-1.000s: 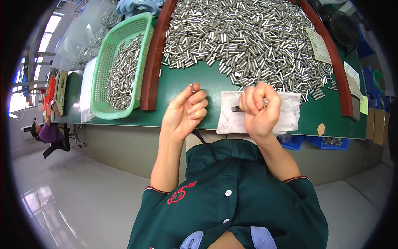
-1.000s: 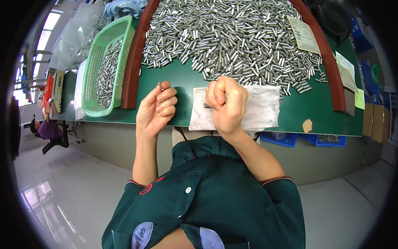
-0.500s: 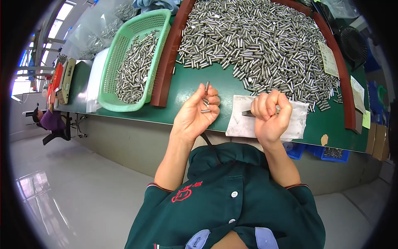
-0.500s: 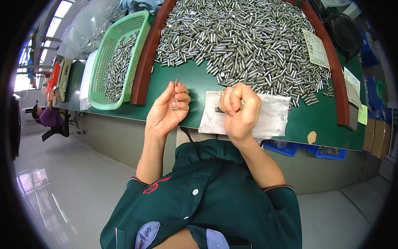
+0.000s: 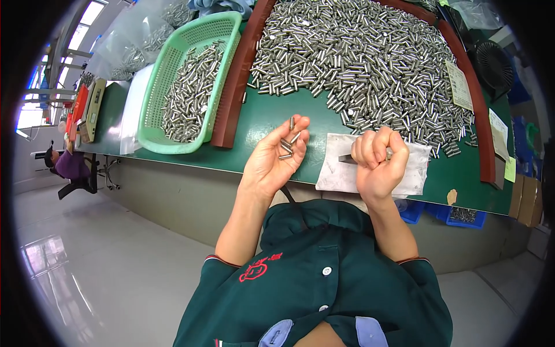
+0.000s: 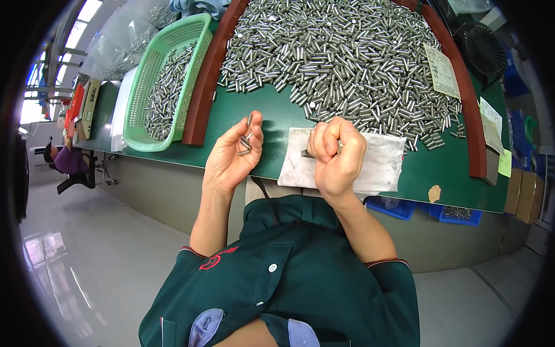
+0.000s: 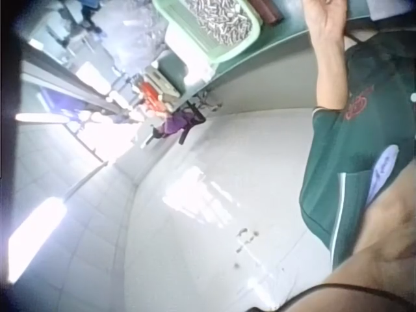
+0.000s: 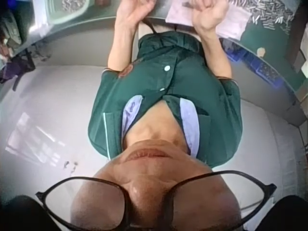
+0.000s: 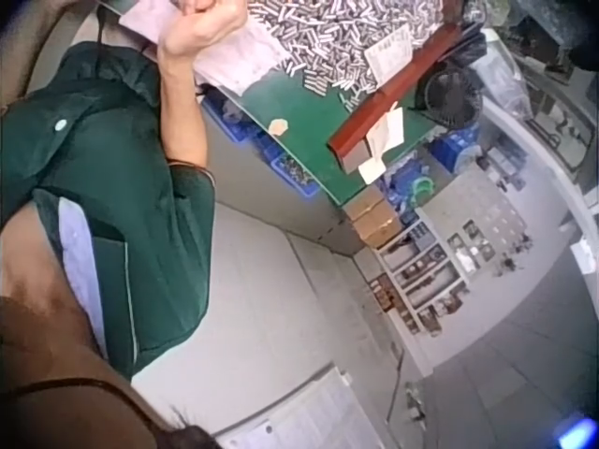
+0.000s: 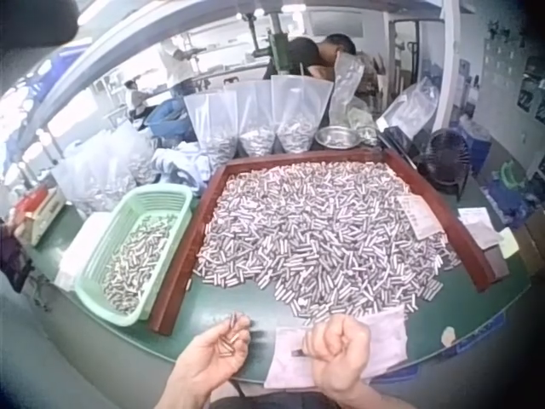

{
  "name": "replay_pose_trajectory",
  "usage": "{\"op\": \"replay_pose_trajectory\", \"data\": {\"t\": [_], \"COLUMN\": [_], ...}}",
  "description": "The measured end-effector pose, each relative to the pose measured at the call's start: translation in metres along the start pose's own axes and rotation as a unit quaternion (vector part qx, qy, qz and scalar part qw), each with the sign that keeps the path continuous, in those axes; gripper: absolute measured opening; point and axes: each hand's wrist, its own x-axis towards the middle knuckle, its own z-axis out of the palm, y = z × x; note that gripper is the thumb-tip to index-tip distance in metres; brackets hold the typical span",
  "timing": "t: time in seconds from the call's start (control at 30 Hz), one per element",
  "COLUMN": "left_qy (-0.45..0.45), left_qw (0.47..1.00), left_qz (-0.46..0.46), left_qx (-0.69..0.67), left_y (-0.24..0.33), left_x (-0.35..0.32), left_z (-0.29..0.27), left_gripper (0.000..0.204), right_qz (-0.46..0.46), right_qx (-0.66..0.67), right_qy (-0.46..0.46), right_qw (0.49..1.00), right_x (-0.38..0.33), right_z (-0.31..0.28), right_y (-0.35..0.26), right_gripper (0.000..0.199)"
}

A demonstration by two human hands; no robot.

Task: The recorder is manually inspecting and cleaning small cylindrical metal parts at an industrial workbench.

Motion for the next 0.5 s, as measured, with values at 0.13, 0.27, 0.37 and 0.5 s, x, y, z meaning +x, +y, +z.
{"op": "replay_pose_trajectory", "data": {"t": [0.13,0.27,0.37,0.5], "left_qy": [0.000,0.009,-0.078,-0.056], "left_qw": [1.000,1.000,0.996,0.916], "left_qz": [-0.001,-0.008,0.025,0.310], "left_qx": [-0.013,-0.024,0.022,0.247], "left_y": [0.000,0.003,0.008,0.036], "left_x": [0.000,-0.007,-0.020,-0.044], "left_z": [-0.002,0.007,0.015,0.042], "left_gripper": [0.016,0.015,0.017,0.018], "right_qz": [-0.001,0.009,0.014,0.010], "right_qx": [-0.003,0.025,0.016,0.014], "right_qy": [-0.003,0.010,0.003,0.003], "right_qw": [1.000,1.000,1.000,1.000], "right_x": [0.000,0.000,-0.003,-0.002], "right_z": [0.000,0.005,0.003,0.000], "right_y": [0.000,0.001,-0.003,-0.002], "right_gripper": [0.035,0.033,0.033,0.035]}}
